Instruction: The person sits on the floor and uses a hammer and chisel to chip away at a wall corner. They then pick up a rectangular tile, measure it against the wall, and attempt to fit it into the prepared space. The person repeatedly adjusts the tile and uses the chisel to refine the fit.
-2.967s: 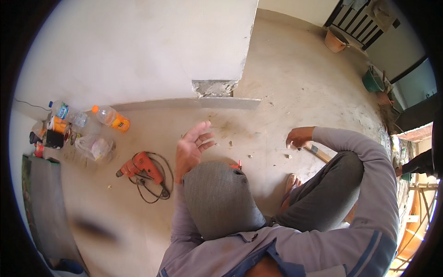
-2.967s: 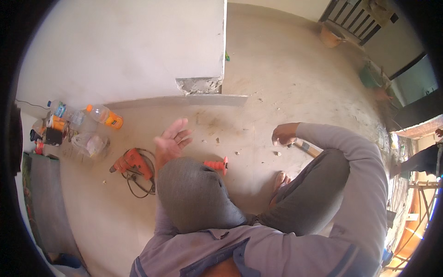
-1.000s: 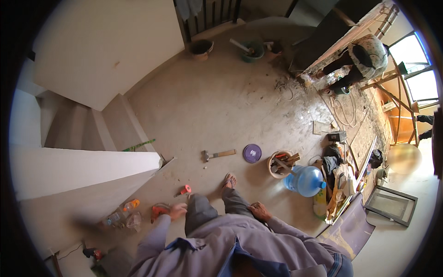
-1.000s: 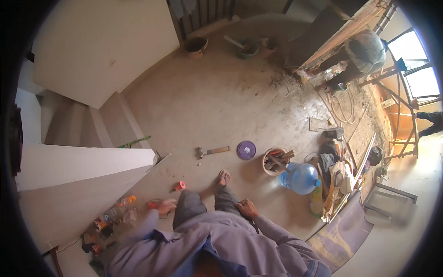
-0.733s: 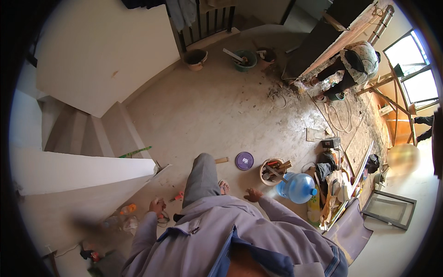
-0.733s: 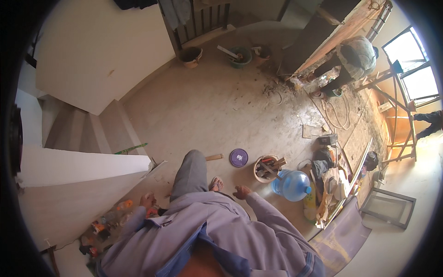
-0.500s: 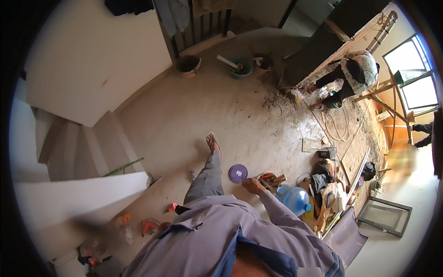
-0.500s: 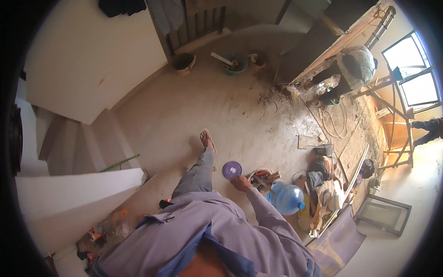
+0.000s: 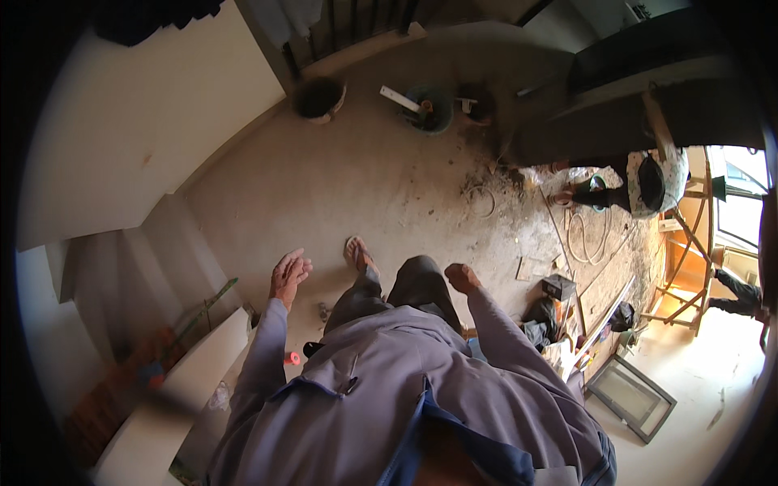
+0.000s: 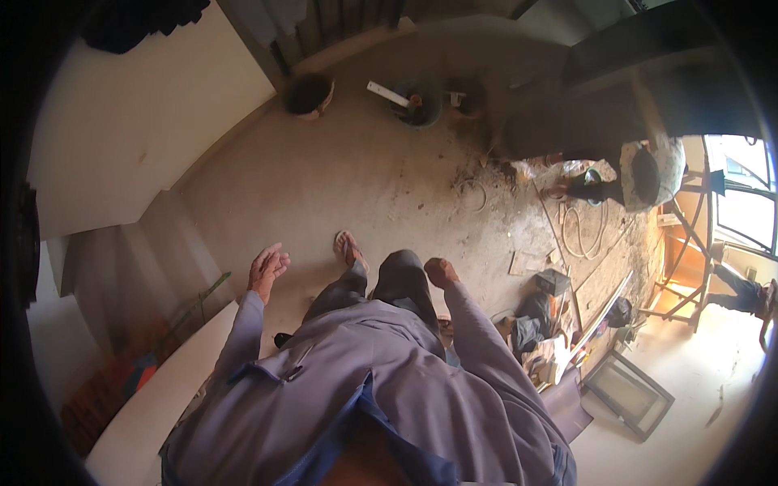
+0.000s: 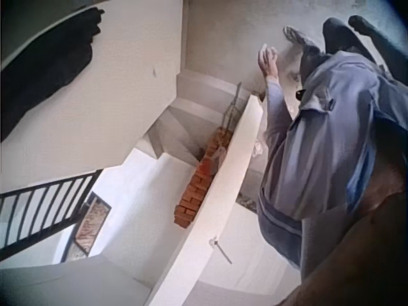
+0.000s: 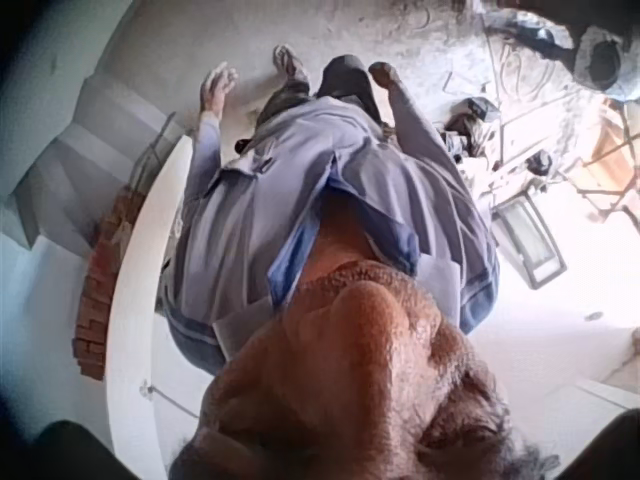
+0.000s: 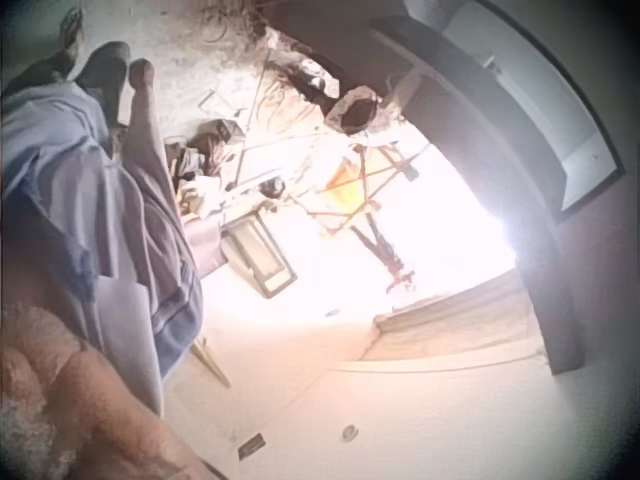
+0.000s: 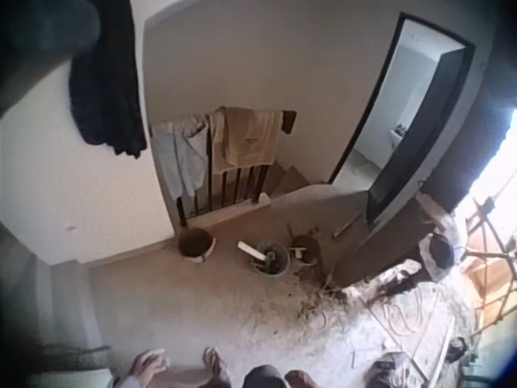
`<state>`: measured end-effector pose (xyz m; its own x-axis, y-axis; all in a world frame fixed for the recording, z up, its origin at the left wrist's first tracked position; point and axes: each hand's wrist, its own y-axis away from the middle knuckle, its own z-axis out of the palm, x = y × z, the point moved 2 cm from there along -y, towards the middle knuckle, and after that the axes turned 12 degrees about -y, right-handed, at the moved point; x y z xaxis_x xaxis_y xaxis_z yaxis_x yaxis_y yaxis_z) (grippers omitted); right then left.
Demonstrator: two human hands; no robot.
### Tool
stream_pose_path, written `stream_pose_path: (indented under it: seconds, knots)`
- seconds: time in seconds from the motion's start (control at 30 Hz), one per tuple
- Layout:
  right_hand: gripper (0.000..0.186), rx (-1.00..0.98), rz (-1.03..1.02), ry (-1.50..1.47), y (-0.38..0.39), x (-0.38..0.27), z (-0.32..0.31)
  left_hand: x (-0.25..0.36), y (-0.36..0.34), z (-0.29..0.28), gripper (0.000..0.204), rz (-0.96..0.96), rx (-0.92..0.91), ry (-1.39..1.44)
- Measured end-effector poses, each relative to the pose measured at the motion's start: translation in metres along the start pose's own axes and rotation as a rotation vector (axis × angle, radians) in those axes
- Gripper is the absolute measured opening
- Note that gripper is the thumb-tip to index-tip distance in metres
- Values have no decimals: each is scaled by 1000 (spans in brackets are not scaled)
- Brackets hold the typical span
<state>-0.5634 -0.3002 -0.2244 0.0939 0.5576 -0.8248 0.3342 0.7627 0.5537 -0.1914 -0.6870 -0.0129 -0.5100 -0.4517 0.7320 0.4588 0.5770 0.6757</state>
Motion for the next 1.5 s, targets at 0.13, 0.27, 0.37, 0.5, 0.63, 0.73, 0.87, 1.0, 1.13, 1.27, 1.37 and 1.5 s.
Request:
stream_pose_path:
  seconds: [0.13, 0.27, 0.37, 0.5, 0.63, 0.73, 0.87, 1.0, 1.13, 1.27, 1.37, 1.5]
  knots:
    - [21, 24, 368, -382, -107, -164, -41, 13, -28, 3, 42, -27, 104, 40]
    - [30, -5, 379, -363, -260, -210, -116, -99, -7, 10, 43, -360, 269, 141]
    - [25, 26, 332, -286, -389, -215, -178, -195, 90, 44, 44, -475, 264, -183]
    - [31, -34, 132, 823, -589, -250, -259, -96, 184, 184, 38, -853, 111, -382]
    - [53, 116, 181, 828, -679, -257, -235, -33, 235, 341, 39, -1070, 163, 33]
    - [54, -96, 299, 753, -718, -224, -252, 4, 247, 413, 40, -1109, 188, 217]
    - [56, -315, 556, 753, -731, -200, -238, 17, 255, 519, 41, -1090, 264, 410]
    - [57, -450, 639, 850, -713, -162, -220, 22, 258, 589, 45, -1062, 322, 655]
    - [54, -413, 504, 875, -705, -177, -191, 17, 158, 520, 50, -1003, 443, 951]
    - [50, -545, 565, 896, -618, -159, -109, -25, 246, 677, 51, -830, 551, 863]
    - [47, -491, 441, 961, -605, -208, -76, -82, 183, 665, 60, -893, 405, 882]
    - [43, -466, 438, 1011, -545, -257, -24, -101, 167, 596, 43, -834, 378, 886]
